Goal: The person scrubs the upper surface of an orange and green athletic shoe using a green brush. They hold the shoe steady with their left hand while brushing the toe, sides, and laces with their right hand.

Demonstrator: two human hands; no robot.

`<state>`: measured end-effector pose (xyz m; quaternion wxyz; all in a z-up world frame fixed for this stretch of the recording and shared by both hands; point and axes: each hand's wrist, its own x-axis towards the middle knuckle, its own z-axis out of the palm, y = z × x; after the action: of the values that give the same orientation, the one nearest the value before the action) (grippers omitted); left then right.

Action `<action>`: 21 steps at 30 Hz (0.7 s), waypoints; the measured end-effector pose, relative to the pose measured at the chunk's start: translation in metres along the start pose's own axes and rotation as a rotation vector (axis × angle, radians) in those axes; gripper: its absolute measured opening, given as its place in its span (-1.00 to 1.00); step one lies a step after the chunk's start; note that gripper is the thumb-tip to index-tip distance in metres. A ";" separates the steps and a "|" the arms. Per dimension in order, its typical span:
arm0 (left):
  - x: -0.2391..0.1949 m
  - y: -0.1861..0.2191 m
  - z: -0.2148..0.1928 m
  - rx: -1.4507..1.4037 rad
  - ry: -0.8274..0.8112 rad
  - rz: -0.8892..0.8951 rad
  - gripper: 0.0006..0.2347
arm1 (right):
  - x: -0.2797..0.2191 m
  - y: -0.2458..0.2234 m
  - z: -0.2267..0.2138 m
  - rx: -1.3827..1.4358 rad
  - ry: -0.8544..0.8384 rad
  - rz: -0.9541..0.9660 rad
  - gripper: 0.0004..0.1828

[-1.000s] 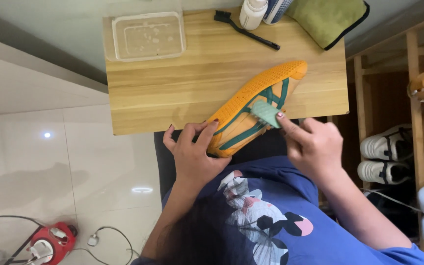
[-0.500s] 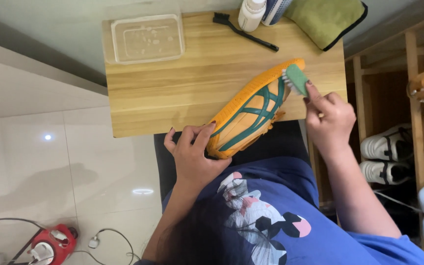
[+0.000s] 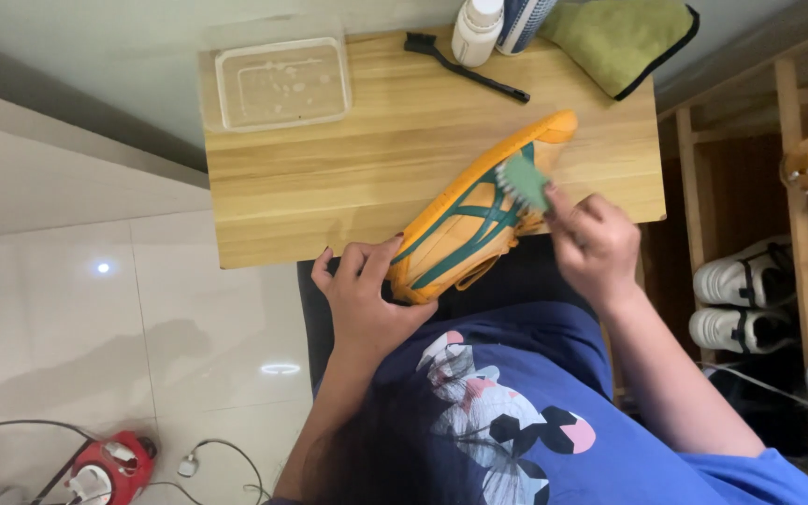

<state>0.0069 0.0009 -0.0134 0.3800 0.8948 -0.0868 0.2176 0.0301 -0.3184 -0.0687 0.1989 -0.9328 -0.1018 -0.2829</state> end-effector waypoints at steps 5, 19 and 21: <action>-0.001 0.003 0.001 -0.026 -0.013 -0.026 -0.43 | 0.003 0.017 0.008 0.141 0.067 0.069 -0.65; 0.001 -0.002 0.001 -0.092 -0.057 -0.109 -0.37 | 0.005 0.014 0.013 0.217 0.035 0.115 -0.65; -0.001 0.000 0.001 -0.114 -0.057 -0.130 -0.38 | 0.010 0.036 0.013 0.281 0.051 0.145 -0.62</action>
<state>0.0066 -0.0002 -0.0143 0.4411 0.8813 -0.0516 0.1615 0.0552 -0.3442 -0.0841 0.3497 -0.8932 -0.0677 -0.2743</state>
